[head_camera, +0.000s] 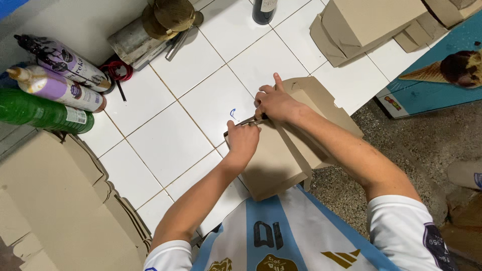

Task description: The person assembles flat cardboard boxes on a tiled countertop. They fold the side flaps, tuck the tabs into slots, and close the lids to form rectangular boxes. The person repeats this process for several boxes, stacking the finished ones on the right side of the counter.

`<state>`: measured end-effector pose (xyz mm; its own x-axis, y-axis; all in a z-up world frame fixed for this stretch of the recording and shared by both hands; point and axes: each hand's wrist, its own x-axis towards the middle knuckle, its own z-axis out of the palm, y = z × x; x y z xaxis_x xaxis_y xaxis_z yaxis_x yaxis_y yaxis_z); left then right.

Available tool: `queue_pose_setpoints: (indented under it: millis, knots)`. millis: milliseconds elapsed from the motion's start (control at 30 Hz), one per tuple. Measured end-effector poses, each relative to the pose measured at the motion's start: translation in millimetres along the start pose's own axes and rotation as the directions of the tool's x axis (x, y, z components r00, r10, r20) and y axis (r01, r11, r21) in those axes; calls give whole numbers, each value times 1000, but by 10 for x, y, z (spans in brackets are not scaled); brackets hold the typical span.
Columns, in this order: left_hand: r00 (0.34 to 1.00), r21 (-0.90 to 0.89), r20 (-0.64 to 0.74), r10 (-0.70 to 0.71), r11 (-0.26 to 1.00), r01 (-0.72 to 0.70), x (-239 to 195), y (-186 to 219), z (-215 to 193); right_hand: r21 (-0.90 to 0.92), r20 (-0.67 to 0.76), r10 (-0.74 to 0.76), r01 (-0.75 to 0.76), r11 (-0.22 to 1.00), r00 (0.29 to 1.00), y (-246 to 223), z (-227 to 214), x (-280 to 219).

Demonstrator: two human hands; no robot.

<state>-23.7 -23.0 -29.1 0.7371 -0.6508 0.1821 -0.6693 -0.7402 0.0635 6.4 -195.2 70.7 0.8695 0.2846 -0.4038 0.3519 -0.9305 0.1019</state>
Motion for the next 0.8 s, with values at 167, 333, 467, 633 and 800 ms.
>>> queue_pose_setpoints:
  millis: [167,333,467,633,800]
  knots:
    - [996,-101,-51,-79,992,74,54,14,-151,16,3,8,-8,1000,1000,47,72,29]
    - [988,-232,-71,-139,965,120,90,-69,-50,71,62,20,-24,997,998,49,12,-7]
    - [985,-273,-18,-170,949,159,150,-96,-8,179,-38,-126,131,975,991,133,-84,-136]
    - [985,-298,-22,-169,942,155,129,-66,48,123,-214,-97,125,984,972,198,161,-138]
    - [985,-235,-18,-171,958,162,150,-104,141,190,-283,-24,80,979,959,226,452,2]
